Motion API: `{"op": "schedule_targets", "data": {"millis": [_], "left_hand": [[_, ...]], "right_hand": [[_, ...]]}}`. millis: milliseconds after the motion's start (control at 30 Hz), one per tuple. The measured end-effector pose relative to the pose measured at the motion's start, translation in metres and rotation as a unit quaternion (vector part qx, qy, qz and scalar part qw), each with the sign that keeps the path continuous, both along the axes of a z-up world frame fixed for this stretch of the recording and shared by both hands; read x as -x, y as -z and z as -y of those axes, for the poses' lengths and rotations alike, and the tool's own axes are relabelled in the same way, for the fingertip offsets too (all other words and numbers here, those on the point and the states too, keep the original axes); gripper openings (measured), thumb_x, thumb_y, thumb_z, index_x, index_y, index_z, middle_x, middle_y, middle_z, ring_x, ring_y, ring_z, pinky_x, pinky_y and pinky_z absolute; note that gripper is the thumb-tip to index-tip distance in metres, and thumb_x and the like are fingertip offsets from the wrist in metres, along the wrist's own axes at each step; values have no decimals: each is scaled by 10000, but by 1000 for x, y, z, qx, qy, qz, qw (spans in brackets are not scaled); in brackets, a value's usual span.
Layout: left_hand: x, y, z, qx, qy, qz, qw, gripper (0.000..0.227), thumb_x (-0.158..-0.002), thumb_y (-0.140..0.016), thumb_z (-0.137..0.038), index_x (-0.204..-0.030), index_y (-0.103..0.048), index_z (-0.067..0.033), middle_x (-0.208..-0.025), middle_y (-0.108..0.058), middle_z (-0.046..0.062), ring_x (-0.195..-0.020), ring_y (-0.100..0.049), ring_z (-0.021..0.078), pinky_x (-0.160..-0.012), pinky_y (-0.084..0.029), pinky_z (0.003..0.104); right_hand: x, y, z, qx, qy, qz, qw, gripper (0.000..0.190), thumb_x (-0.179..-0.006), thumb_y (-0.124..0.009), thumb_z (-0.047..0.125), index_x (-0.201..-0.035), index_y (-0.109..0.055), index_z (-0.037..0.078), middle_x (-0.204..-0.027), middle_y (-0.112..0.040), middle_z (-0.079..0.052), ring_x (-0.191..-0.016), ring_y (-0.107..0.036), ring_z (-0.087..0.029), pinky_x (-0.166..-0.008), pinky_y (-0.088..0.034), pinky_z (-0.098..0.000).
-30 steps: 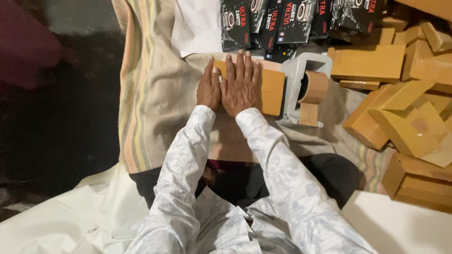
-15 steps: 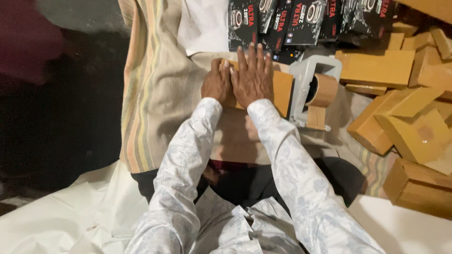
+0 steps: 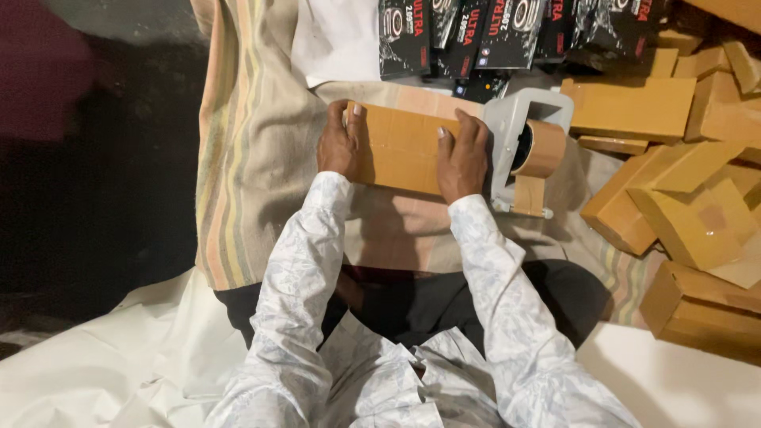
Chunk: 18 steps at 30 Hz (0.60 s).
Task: The person places small black product boxes into larger brown cardboard boxes, closes the flaps, and seals them with packing tape using a handheld dispenser. The sealed boxes are set aside, and the process repeats with additional boxes.
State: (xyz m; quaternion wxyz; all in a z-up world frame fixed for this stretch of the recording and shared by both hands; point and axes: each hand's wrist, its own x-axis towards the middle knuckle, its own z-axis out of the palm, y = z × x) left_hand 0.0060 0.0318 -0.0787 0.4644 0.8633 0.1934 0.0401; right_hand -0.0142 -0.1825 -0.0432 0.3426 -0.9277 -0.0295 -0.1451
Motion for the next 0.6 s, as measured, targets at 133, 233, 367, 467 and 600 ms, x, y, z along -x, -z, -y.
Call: {"op": "schedule_targets", "data": {"millis": [133, 233, 367, 467, 600], "left_hand": [[1, -7, 7, -19, -16, -6, 1000, 519, -1033, -399, -589, -1361, -554, -218, -1232, -699, 226, -1121, -655, 447, -938, -508, 506], [22, -25, 9, -129, 23, 81, 988, 612, -999, -470, -630, -1469, -525, -243, -1391, -596, 233, -1290, -567, 444, -1091, -442, 536], [45, -61, 5, -331, 281, 184, 882, 1043, -656, -660, -792, -1513, -457, -234, -1538, -392, 250, -1441, -319, 499, -1130, -189, 707], [38, -80, 15, -363, 372, 184, 835, 1189, -583, -688, -839, -1527, -412, -171, -1529, -365, 307, -1434, -282, 516, -1109, -99, 753], [23, -86, 44, -406, 411, 186, 795, 1250, -670, -746, -745, -1609, -330, -34, -1535, -402, 301, -1467, -317, 473, -1181, -100, 729]], "right_hand": [[29, 2, 0, 30, 5, 18, 999, 582, -1086, -577, 226, -1602, -366, 57, -1538, -379, -288, -1391, -467, -477, -1107, -463, -514], [49, -2, -8, 100, 0, 57, 993, 626, -1075, -569, 259, -1627, -325, 90, -1635, -290, -272, -1466, -432, -468, -1150, -476, -494], [48, -14, -5, 101, -31, -3, 994, 705, -1058, -564, 358, -1649, -303, 75, -1726, -213, -260, -1500, -411, -447, -1193, -449, -502], [43, -20, 4, 161, -111, 55, 979, 997, -913, -666, 628, -1570, -283, -18, -1629, -191, -298, -1478, -253, -527, -1205, -283, -603], [36, -22, 14, 208, -167, 22, 963, 1066, -895, -676, 669, -1592, -285, -37, -1647, -155, -314, -1512, -121, -570, -1240, -167, -637]]}}
